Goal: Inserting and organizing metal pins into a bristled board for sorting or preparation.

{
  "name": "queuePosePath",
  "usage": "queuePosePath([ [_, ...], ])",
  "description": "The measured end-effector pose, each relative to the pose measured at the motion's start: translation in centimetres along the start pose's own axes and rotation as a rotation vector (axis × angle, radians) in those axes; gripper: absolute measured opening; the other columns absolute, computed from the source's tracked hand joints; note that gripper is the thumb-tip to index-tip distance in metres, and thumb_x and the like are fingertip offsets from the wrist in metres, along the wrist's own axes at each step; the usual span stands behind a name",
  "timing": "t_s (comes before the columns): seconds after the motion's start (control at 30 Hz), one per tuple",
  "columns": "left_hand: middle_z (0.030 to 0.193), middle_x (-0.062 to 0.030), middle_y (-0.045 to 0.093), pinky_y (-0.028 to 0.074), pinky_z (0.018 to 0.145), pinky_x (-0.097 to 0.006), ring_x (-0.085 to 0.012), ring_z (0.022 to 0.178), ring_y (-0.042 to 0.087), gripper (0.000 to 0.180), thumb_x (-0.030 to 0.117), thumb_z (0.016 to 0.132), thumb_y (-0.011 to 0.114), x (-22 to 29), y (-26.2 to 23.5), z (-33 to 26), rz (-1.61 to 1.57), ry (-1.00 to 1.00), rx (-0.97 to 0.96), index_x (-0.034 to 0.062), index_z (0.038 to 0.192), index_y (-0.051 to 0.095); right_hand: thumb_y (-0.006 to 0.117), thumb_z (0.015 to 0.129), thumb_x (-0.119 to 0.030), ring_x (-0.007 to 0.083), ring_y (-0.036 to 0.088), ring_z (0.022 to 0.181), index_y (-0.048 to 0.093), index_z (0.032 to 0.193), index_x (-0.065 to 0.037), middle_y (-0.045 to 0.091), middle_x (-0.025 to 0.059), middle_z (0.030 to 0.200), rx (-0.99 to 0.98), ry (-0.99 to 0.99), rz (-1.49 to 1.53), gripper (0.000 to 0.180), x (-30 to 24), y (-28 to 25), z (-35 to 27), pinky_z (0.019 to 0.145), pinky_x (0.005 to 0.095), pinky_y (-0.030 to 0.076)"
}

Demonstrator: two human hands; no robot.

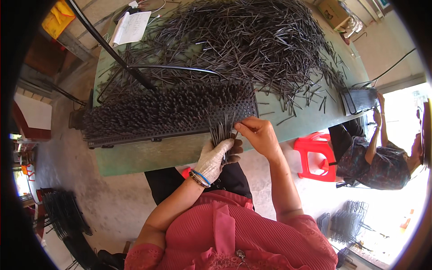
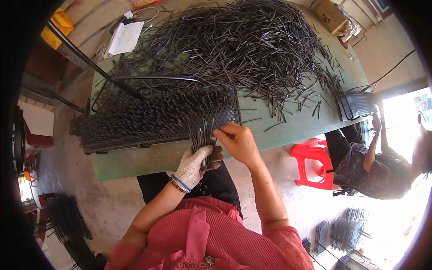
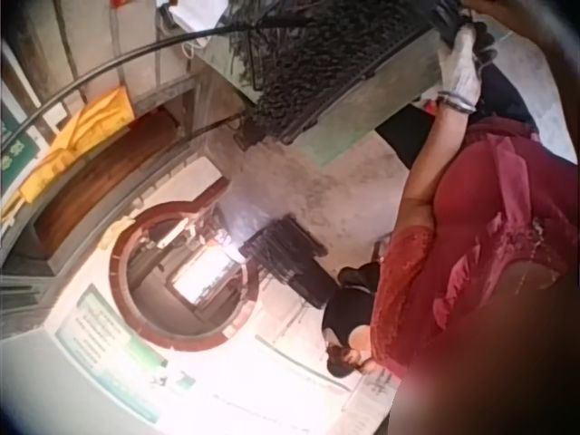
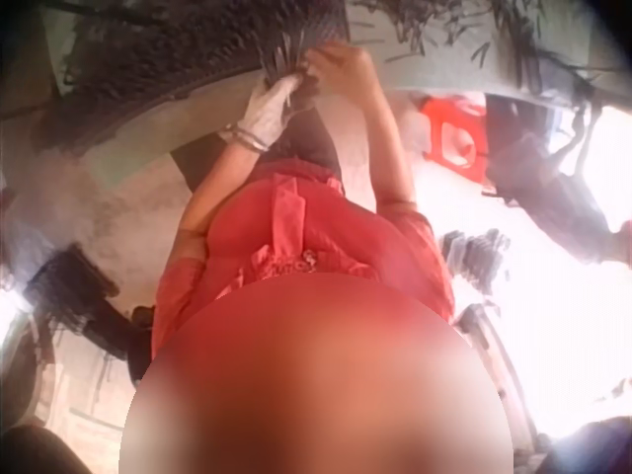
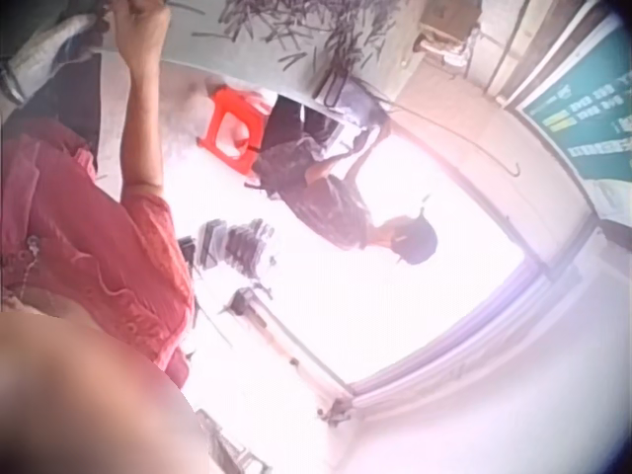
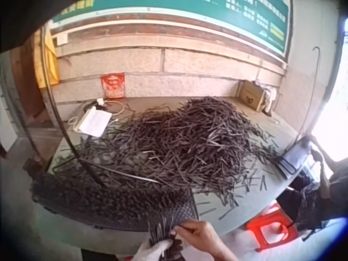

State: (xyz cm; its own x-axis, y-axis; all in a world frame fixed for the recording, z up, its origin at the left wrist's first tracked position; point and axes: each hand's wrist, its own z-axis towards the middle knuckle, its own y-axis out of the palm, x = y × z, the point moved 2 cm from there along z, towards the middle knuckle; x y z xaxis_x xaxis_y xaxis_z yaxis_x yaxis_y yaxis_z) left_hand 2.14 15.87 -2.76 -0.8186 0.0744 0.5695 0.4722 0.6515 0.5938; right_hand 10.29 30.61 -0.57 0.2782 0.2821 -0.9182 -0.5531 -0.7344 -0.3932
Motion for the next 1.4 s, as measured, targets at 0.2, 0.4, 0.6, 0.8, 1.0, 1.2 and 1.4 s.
queuePosePath([
  [0.2,0.105,-0.0136,0.069,0.059,0.069,-0.032,-0.0211,0.087,0.07,0.029,0.018,0.096,0.057,0.3,-0.2,0.0,0.159,-0.044,-0.098,0.0023,0.121,0.056,0.07,0.09,-0.022,0.0074,0.059,0.067,0.074,0.088,0.002,0.067,0.0028,0.071,-0.037,0.205,0.172,0.024,-0.2,-0.4,0.7,0.059,0.0244,0.045],
  [0.4,0.105,-0.013,0.068,0.058,0.068,-0.03,-0.019,0.085,0.069,0.028,0.018,0.096,0.058,0.0,-0.1,0.1,0.084,-0.044,-0.076,0.0019,0.12,0.056,0.066,0.094,-0.018,0.0069,0.06,0.076,0.072,0.096,0.003,0.069,0.0019,0.082,-0.023,0.131,0.263,0.022,0.2,-1.2,1.3,0.068,0.0226,0.048],
  [0.6,0.105,-0.0132,0.068,0.058,0.069,-0.031,-0.0194,0.085,0.069,0.028,0.018,0.096,0.059,-0.2,-0.1,0.2,0.093,-0.099,-0.06,0.0026,0.119,0.056,0.063,0.095,-0.008,0.0091,0.064,0.088,0.066,0.11,0.006,0.071,0.0056,0.094,0.262,-0.153,0.126,0.02,-0.5,-3.0,5.1,0.082,0.0234,0.05],
  [0.8,0.106,-0.0136,0.068,0.058,0.07,-0.03,-0.02,0.086,0.069,0.028,0.017,0.096,0.058,-0.3,-0.5,0.2,0.102,-0.114,-0.044,0.0039,0.12,0.055,0.065,0.092,-0.006,0.0096,0.066,0.087,0.066,0.11,0.002,0.073,0.0067,0.093,0.342,-0.247,-0.08,0.019,-0.3,-2.6,6.2,0.082,0.0254,0.05],
  [1.0,0.102,-0.0129,0.068,0.058,0.07,-0.031,-0.0192,0.084,0.068,0.028,0.018,0.095,0.06,-0.2,-0.5,0.4,0.061,-0.111,-0.045,0.0029,0.118,0.056,0.065,0.09,-0.003,0.0152,0.067,0.087,0.066,0.108,0.001,0.072,0.0094,0.094,0.265,-0.382,-0.101,0.019,-0.7,-2.1,6.3,0.08,0.027,0.051],
  [1.2,0.103,-0.0131,0.067,0.058,0.07,-0.031,-0.02,0.085,0.068,0.028,0.017,0.095,0.061,-0.3,-0.7,0.4,0.04,-0.102,-0.051,0.0025,0.118,0.056,0.066,0.089,-0.003,0.0179,0.067,0.087,0.067,0.105,0.0,0.072,0.0092,0.095,0.256,-0.5,-0.229,0.016,-0.2,-3.1,6.6,0.081,0.0287,0.051],
  [1.4,0.103,-0.0129,0.067,0.058,0.071,-0.031,-0.0206,0.087,0.068,0.028,0.017,0.095,0.061,-0.2,-0.9,0.4,0.038,-0.125,-0.053,0.002,0.118,0.055,0.067,0.089,-0.005,0.021,0.065,0.087,0.067,0.103,-0.002,0.071,0.0092,0.095,0.208,-0.465,-0.202,0.015,0.4,-2.8,6.7,0.083,0.0317,0.048],
])
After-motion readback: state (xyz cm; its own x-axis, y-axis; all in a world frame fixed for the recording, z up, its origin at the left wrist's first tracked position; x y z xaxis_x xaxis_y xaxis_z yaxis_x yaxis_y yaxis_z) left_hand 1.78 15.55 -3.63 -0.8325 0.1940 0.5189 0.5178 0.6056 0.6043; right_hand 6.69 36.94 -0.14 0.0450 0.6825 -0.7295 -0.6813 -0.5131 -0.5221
